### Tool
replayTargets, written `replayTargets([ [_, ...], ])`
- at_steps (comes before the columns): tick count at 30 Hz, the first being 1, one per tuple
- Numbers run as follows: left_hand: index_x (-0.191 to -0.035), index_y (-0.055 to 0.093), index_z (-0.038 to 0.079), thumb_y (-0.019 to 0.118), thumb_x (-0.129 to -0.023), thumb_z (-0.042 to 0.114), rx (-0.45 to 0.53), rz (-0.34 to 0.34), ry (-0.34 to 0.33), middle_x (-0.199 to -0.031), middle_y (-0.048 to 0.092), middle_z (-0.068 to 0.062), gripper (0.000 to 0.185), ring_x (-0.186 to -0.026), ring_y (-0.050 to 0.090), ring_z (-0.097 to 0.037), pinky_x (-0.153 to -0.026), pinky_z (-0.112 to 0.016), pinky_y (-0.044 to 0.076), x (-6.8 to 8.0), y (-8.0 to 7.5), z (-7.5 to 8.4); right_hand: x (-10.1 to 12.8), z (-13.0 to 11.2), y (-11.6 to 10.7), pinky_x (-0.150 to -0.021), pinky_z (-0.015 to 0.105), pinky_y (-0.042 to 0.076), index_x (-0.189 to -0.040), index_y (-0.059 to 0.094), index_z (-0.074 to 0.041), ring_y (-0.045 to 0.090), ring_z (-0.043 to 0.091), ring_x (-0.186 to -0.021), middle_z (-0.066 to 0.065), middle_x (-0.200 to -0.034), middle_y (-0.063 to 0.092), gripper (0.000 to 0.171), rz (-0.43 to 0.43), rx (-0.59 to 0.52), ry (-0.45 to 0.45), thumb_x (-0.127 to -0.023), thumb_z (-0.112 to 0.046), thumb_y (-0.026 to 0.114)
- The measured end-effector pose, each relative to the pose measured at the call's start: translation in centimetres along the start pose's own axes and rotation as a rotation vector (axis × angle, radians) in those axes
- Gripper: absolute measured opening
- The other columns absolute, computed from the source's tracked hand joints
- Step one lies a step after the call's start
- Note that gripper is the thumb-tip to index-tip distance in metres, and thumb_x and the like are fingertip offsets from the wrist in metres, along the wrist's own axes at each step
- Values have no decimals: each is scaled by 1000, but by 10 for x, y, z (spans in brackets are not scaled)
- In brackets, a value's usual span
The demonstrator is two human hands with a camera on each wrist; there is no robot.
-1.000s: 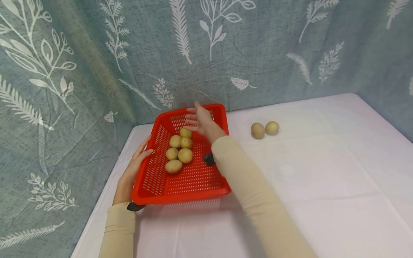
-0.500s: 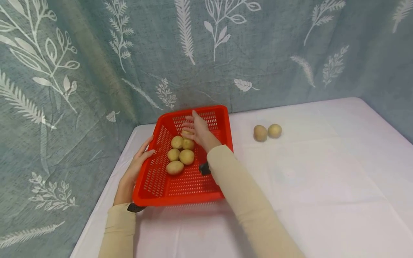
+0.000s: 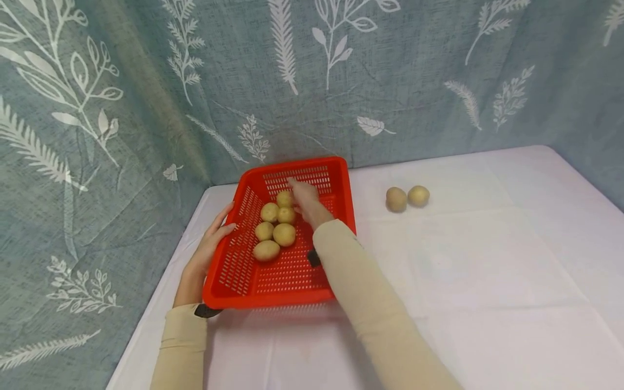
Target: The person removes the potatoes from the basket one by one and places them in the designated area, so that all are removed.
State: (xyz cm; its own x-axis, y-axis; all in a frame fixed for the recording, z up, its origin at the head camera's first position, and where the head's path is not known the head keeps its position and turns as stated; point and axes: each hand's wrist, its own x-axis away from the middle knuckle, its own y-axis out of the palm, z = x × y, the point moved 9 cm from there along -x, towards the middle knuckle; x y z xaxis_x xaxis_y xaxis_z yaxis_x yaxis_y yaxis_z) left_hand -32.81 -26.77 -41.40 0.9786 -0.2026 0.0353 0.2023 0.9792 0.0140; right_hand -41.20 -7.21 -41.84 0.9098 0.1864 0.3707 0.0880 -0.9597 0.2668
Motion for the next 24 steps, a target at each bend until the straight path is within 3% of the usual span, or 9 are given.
replayTargets([
  [9, -154, 16, 26, 41, -103, 18, -5, 10, -1, -143, 32, -19, 58, -99, 58, -19, -74, -32, 53, -2, 0, 1, -1, 14, -1, -98, 45, 39, -141, 43, -6, 44, 30, -123, 15, -136, 46, 53, -16, 233, 43, -97, -35, 53],
  [15, -154, 16, 26, 41, -103, 19, -6, 5, 7, -142, 32, -19, 58, -100, 58, -20, -74, -31, 53, -1, 0, 1, 1, 17, 2, -95, 47, 42, -131, 51, -4, 49, 26, -112, 11, -122, 49, 43, -27, 318, 25, -97, -29, 56],
  [24, -154, 16, 26, 41, -103, 19, -3, 9, 9, -142, 32, -18, 57, -102, 57, -20, -76, -31, 52, 0, 0, 0, 2, 17, 5, -87, 44, 48, -121, 58, -3, 53, 28, -111, 14, -124, 52, 33, -23, 447, -37, -94, -20, 62],
])
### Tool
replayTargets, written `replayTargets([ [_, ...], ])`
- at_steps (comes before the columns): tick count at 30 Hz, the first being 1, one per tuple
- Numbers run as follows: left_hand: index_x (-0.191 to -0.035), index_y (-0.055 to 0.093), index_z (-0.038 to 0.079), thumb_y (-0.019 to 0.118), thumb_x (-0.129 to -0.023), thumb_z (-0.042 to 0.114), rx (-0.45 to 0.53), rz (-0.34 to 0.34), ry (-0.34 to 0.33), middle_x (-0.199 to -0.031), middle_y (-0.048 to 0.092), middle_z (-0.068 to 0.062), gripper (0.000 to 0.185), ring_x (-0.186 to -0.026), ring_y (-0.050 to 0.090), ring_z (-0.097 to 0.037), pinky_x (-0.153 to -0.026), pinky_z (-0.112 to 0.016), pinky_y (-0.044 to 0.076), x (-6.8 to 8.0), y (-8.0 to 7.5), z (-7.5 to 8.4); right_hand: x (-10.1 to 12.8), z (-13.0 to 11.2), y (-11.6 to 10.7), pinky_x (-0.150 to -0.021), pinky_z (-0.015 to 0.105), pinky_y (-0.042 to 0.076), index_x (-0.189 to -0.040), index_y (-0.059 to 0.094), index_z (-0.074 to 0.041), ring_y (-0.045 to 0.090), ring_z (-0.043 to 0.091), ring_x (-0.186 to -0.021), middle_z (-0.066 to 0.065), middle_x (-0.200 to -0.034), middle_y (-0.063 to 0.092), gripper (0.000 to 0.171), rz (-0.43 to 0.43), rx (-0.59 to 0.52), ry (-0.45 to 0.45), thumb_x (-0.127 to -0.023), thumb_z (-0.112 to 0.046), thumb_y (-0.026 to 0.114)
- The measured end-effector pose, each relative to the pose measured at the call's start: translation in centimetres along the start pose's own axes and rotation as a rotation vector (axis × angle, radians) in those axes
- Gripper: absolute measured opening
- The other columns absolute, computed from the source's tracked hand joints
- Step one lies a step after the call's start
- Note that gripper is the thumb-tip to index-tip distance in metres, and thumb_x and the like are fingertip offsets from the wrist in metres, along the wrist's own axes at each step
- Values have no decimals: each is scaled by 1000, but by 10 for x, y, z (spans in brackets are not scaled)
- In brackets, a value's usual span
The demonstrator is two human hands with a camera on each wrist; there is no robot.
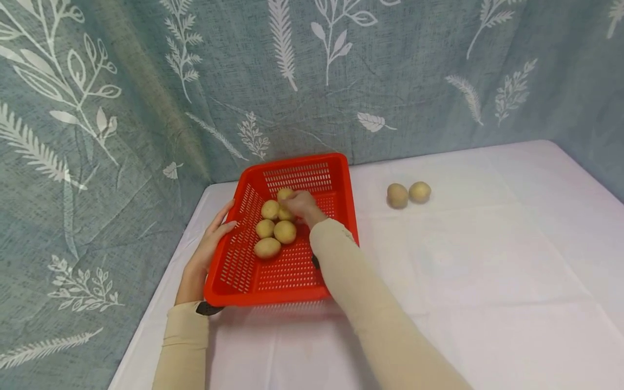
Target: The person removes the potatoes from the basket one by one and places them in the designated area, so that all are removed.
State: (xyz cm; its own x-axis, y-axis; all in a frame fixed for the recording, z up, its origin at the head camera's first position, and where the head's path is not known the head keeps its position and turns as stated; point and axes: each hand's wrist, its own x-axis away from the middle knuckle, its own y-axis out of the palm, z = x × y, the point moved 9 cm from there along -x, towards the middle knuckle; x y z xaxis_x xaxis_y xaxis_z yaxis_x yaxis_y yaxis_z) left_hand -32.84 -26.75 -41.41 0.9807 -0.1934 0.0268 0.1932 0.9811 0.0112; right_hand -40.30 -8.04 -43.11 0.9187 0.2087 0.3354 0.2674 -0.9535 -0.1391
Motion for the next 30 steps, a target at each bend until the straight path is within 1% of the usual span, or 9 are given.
replayTargets([
  [4, -154, 17, 27, 41, -103, 20, -3, 2, -1, -142, 32, -18, 57, -103, 56, -20, -76, -31, 52, 0, 0, 0, 1, -2, 2, -82, 40, 49, -114, 61, -3, 56, 25, -101, 13, -117, 55, 28, -4, 53, -27, -91, -17, 65],
  [7, -154, 16, 27, 41, -103, 20, -4, 0, -1, -142, 32, -18, 57, -103, 56, -21, -76, -31, 52, 0, 0, 0, 2, -4, 4, -76, 36, 49, -113, 60, -2, 56, 23, -91, 12, -112, 56, 30, -22, 89, -52, -89, -18, 67],
  [9, -154, 17, 27, 41, -103, 20, -5, 1, 0, -142, 32, -18, 57, -103, 56, -21, -76, -31, 52, 0, 0, 1, 1, -5, 4, -74, 33, 49, -115, 60, -2, 56, 22, -87, 12, -111, 57, 35, -18, 127, -67, -87, -20, 69],
  [11, -154, 17, 27, 41, -103, 20, -2, -2, -1, -143, 32, -18, 57, -103, 56, -21, -76, -31, 52, 0, 0, 1, 0, -7, 4, -76, 32, 49, -119, 59, -1, 56, 23, -90, 13, -113, 59, 41, -9, 198, -92, -86, -22, 71],
  [13, -154, 17, 27, 41, -103, 20, 6, -4, 1, -143, 32, -18, 57, -103, 56, -21, -76, -31, 53, 0, 1, 1, -1, -10, 5, -82, 33, 48, -121, 58, 0, 57, 25, -96, 14, -116, 59, 44, 5, 275, -119, -86, -24, 71],
  [15, -154, 17, 26, 41, -103, 19, 15, -6, 1, -142, 32, -19, 57, -103, 57, -21, -76, -31, 53, 0, 1, 2, -1, -12, 5, -86, 33, 46, -120, 59, 0, 56, 26, -101, 15, -118, 59, 44, 19, 345, -138, -85, -25, 71],
  [17, -154, 16, 26, 41, -103, 19, 22, -8, 0, -142, 32, -19, 57, -102, 57, -21, -76, -32, 53, 0, 1, 1, -1, -13, 5, -89, 34, 45, -118, 60, -1, 55, 27, -104, 15, -118, 59, 43, 28, 385, -147, -85, -25, 71],
  [24, -154, 16, 26, 41, -103, 18, 15, -6, -4, -142, 32, -20, 57, -100, 58, -20, -75, -31, 53, 0, 1, 0, -2, -10, 4, -89, 35, 46, -120, 59, -2, 56, 27, -106, 16, -120, 57, 41, 44, 400, -101, -86, -24, 68],
  [30, -154, 17, 27, 41, -103, 19, 1, 0, -7, -142, 33, -19, 57, -100, 58, -20, -75, -32, 53, 0, -1, -1, -2, -8, 2, -85, 34, 47, -121, 58, -1, 56, 28, -105, 16, -121, 56, 41, 49, 351, -75, -85, -20, 66],
])
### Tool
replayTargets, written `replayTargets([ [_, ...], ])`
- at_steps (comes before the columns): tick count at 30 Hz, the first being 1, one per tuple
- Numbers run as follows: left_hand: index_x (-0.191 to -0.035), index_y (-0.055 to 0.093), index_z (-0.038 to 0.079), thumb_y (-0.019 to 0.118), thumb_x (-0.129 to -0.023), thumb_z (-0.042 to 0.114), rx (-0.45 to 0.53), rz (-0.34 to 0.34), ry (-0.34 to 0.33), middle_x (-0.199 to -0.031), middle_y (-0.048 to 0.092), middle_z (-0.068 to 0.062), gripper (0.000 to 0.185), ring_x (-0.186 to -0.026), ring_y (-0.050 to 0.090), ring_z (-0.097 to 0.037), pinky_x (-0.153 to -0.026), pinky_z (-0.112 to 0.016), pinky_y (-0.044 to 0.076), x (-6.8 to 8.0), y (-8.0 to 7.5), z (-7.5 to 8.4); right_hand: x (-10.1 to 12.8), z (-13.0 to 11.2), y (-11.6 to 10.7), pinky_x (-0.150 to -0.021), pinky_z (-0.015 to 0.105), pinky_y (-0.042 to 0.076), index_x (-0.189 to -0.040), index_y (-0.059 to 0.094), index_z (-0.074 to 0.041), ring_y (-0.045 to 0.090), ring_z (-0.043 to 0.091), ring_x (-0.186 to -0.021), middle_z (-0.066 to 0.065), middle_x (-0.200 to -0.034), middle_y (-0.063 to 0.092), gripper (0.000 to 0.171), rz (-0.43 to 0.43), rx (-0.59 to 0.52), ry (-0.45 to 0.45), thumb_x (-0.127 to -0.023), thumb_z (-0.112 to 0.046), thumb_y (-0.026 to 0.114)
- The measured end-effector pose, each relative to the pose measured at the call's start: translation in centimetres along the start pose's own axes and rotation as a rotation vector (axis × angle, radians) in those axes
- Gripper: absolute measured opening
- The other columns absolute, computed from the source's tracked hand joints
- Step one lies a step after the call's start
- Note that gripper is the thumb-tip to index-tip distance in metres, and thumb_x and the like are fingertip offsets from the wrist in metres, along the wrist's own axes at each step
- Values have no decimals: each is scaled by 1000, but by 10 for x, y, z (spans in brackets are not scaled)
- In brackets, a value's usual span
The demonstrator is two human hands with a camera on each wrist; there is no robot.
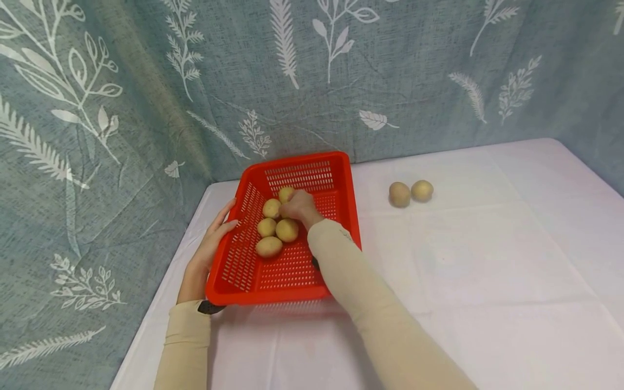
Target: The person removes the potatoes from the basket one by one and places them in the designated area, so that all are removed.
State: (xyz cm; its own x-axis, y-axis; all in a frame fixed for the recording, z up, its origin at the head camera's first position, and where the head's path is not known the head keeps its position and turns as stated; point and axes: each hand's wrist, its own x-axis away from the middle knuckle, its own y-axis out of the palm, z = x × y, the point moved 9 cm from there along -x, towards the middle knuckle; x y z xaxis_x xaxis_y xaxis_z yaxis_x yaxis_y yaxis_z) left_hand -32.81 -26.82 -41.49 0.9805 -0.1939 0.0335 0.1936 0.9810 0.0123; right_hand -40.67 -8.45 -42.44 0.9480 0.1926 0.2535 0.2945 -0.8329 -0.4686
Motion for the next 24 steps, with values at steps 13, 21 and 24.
replayTargets([
  [13, -154, 17, 27, 41, -103, 19, 0, -1, 7, -141, 33, -20, 57, -100, 58, -21, -74, -32, 53, 2, 0, 0, 4, 3, -7, -75, 35, 53, -122, 57, 2, 60, 26, -96, 16, -119, 56, 40, 40, -184, 60, -86, -13, 66],
  [21, -154, 17, 26, 43, -102, 20, 10, -7, 13, -142, 33, -20, 58, -101, 58, -21, -75, -32, 53, 1, 0, 0, 6, -5, -15, -80, 38, 52, -123, 57, 0, 58, 28, -101, 15, -118, 55, 38, 58, -313, 38, -88, -16, 63],
  [24, -154, 17, 26, 43, -102, 20, 26, -15, 10, -143, 32, -20, 58, -101, 58, -21, -75, -32, 53, 1, 0, 0, 7, -9, -16, -83, 39, 51, -122, 56, 1, 57, 30, -105, 17, -121, 53, 37, 47, -379, 26, -90, -16, 62],
])
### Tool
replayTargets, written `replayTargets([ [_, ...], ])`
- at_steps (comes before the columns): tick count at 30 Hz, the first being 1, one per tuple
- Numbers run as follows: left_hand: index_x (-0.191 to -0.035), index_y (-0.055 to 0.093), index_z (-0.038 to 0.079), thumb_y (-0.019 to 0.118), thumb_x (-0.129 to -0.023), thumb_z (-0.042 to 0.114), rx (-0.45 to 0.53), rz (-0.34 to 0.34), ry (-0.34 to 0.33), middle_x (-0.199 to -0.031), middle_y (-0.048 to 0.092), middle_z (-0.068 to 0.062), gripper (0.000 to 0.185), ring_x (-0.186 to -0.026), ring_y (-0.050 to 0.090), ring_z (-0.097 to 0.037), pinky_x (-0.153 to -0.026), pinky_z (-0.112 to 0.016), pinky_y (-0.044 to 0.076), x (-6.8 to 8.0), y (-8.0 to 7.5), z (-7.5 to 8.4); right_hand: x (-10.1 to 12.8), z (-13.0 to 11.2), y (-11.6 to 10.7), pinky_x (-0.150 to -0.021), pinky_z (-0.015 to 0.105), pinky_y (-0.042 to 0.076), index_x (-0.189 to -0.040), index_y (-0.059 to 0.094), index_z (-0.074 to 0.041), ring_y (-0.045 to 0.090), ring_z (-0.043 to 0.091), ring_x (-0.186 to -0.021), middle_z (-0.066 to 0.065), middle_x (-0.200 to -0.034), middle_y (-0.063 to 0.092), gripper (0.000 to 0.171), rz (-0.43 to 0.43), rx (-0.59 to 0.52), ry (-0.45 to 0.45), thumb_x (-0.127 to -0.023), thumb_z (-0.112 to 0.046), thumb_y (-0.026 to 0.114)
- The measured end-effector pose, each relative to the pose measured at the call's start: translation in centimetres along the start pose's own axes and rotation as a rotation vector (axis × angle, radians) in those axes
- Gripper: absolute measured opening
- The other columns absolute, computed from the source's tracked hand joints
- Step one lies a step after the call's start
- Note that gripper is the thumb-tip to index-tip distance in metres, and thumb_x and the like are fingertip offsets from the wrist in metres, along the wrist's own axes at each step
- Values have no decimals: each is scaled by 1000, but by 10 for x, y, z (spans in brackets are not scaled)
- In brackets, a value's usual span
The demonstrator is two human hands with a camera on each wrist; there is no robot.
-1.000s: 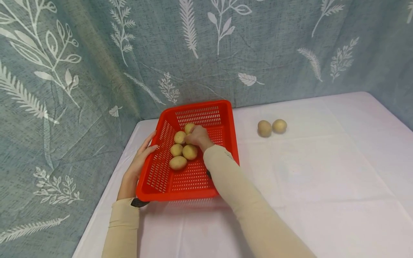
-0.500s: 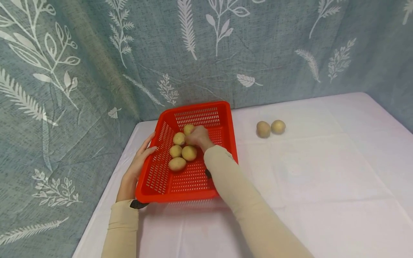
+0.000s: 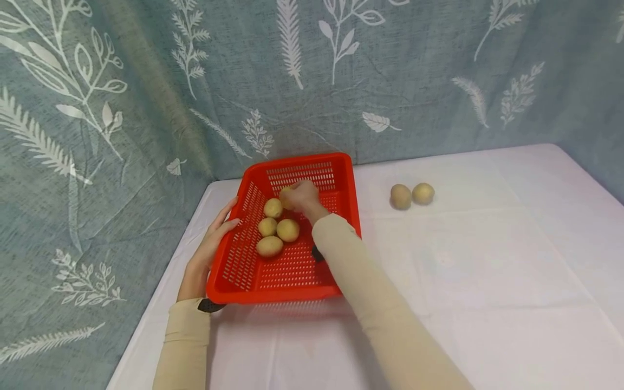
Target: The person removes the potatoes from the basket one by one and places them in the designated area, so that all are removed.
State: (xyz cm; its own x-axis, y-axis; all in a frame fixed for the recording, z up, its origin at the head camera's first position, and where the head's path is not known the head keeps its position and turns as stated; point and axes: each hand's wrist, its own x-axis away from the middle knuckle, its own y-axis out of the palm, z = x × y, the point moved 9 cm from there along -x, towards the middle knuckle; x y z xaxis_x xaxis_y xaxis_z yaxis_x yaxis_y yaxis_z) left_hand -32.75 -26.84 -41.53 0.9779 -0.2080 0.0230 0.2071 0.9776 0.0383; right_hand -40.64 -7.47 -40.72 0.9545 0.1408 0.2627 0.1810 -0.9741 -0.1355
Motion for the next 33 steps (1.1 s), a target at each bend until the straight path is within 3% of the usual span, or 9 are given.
replayTargets([
  [9, -154, 17, 25, 42, -102, 18, 18, -6, 8, -142, 33, -19, 58, -100, 58, -20, -76, -32, 53, 0, 1, 0, 3, -20, -2, -90, 46, 47, -119, 55, 4, 53, 32, -110, 19, -124, 50, 35, -84, -214, -22, -89, -12, 63],
  [14, -154, 17, 24, 41, -102, 17, 18, -3, 9, -140, 34, -19, 58, -99, 58, -19, -75, -31, 53, 0, 2, 0, 9, -46, -9, -94, 47, 44, -124, 50, 3, 51, 31, -114, 18, -126, 48, 38, -162, -216, -62, -92, -13, 62],
  [19, -154, 18, 24, 41, -103, 17, 13, 1, 2, -138, 35, -20, 57, -97, 59, -19, -74, -31, 53, -1, 0, 1, 13, -64, -23, -88, 41, 48, -124, 51, 0, 51, 28, -113, 14, -129, 46, 36, -175, -216, -84, -94, -15, 61],
  [25, -154, 18, 25, 41, -103, 17, -1, 2, -1, -139, 34, -21, 57, -98, 59, -21, -74, -31, 53, -2, 1, 2, 14, -67, -42, -82, 37, 52, -130, 49, -2, 52, 30, -113, 14, -131, 44, 40, -179, -245, -72, -94, -16, 61],
  [33, -154, 18, 25, 41, -103, 19, -11, 8, -11, -140, 33, -20, 57, -98, 59, -19, -74, -31, 53, -1, 2, 2, 13, -68, -73, -91, 41, 47, -137, 41, 1, 49, 34, -119, 18, -135, 41, 48, -184, -269, -69, -96, -15, 58],
])
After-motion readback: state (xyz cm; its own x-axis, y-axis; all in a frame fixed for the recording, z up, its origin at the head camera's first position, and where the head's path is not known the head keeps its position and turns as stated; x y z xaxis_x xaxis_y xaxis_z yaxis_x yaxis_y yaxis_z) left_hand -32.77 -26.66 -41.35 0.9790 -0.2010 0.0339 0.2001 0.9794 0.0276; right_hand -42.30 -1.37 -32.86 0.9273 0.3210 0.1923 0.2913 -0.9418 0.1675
